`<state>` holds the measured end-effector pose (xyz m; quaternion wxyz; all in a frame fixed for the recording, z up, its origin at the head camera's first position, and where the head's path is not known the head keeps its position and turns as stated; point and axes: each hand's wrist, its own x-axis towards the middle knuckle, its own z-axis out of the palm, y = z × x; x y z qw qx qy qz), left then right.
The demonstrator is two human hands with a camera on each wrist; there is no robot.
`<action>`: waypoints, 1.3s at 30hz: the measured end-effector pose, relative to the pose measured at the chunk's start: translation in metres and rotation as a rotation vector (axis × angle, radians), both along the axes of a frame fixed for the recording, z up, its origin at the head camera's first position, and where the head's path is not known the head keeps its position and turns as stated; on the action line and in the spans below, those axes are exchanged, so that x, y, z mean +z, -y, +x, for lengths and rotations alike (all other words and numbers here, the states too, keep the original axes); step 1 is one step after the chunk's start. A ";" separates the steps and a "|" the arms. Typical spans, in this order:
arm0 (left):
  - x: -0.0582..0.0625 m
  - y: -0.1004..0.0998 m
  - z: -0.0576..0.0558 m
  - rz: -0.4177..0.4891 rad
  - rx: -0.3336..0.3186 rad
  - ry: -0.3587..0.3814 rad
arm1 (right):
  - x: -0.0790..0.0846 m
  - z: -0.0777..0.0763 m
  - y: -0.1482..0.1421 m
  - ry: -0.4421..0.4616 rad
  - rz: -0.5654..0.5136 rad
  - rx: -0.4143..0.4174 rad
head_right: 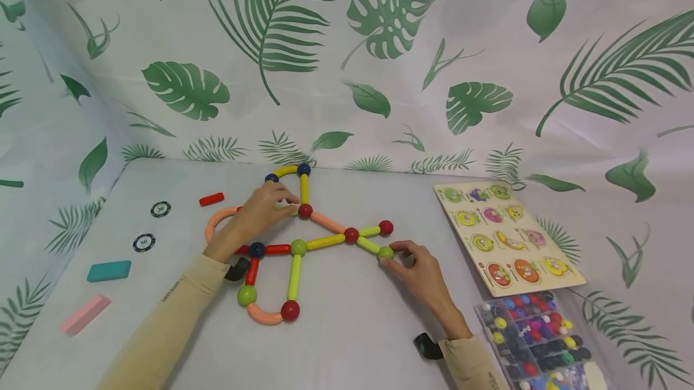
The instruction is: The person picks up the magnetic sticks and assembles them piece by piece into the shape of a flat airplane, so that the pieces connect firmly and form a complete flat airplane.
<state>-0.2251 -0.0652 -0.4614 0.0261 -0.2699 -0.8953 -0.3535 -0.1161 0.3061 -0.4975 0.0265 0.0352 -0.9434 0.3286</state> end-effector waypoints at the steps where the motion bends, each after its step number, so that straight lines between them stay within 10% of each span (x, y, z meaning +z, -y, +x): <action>1: -0.001 0.016 -0.001 0.001 0.051 0.015 | 0.000 0.000 0.000 0.001 -0.001 -0.001; 9: -0.023 0.120 -0.006 -0.133 0.405 0.038 | -0.001 0.001 -0.004 0.017 -0.015 0.001; 17: -0.035 0.139 -0.002 -0.138 0.440 0.096 | -0.002 0.003 -0.006 0.017 -0.021 -0.006; 30: -0.008 0.069 0.020 -0.109 0.292 0.023 | -0.003 0.003 -0.005 0.014 -0.031 -0.008; 39: 0.007 -0.030 0.048 -0.155 -0.087 -0.110 | -0.004 0.002 -0.004 0.033 -0.048 -0.014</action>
